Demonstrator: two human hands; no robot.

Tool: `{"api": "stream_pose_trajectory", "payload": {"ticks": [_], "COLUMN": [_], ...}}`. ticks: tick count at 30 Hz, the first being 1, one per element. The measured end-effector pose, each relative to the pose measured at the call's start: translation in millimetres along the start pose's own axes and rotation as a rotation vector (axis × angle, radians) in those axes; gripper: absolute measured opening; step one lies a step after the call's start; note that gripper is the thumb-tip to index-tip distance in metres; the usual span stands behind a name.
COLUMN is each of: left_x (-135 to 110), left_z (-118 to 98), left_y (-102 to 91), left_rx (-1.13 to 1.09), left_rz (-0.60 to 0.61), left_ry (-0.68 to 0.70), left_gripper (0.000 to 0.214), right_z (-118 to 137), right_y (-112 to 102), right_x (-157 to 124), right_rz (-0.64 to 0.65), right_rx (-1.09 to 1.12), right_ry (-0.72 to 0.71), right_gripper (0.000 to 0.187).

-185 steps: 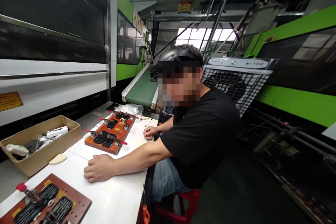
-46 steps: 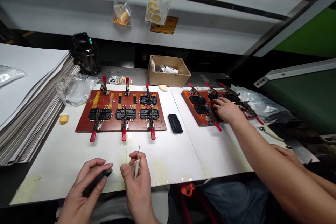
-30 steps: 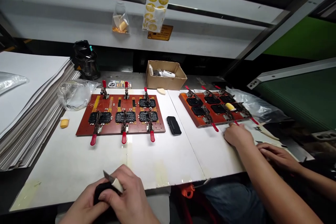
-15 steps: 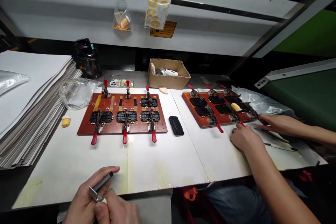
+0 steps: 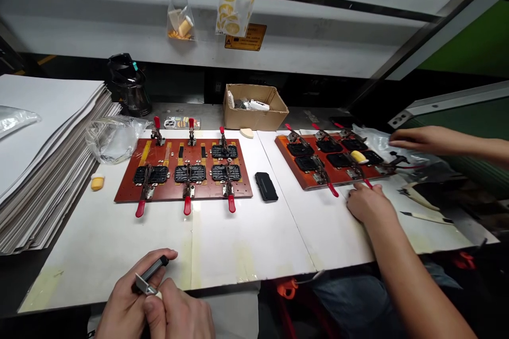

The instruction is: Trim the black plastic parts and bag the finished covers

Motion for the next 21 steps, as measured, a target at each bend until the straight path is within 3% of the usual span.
{"api": "stream_pose_trajectory", "payload": {"ticks": [8, 13, 18, 21], "left_x": [-3.7, -3.4, 1.0, 2.1], "left_z": [-7.5, -6.9, -3.6, -1.5], "left_y": [-8.8, -7.4, -3.5, -0.3], "left_rx": [0.027, 0.070, 0.107, 0.034], "left_rz": [-0.157, -0.138, -0.043, -0.001], "left_ry": [-0.022, -0.021, 0.052, 0.054], "left_gripper": [0.025, 0.027, 0.031, 0.037], "right_z": [-14.2, -25.5, 7.5, 12.0], "right_y": [-23.8, -46.5, -25.4, -8.4], "right_x": [11.5, 22.3, 17.7, 11.8], "right_rz": [-0.006, 0.019, 0.179, 0.137], "right_rx": [0.168, 0.312, 0.290, 0.188], "right_ry": [0.096, 0.195, 0.036, 0.001], "right_gripper": [0.046, 0.046, 0.048, 0.050]}}
Point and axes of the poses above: each hand's wrist, its own x-axis towards the middle knuckle, its own y-axis out of the palm, z = x × y, the point moved 10 cm from there along x, towards the middle knuckle
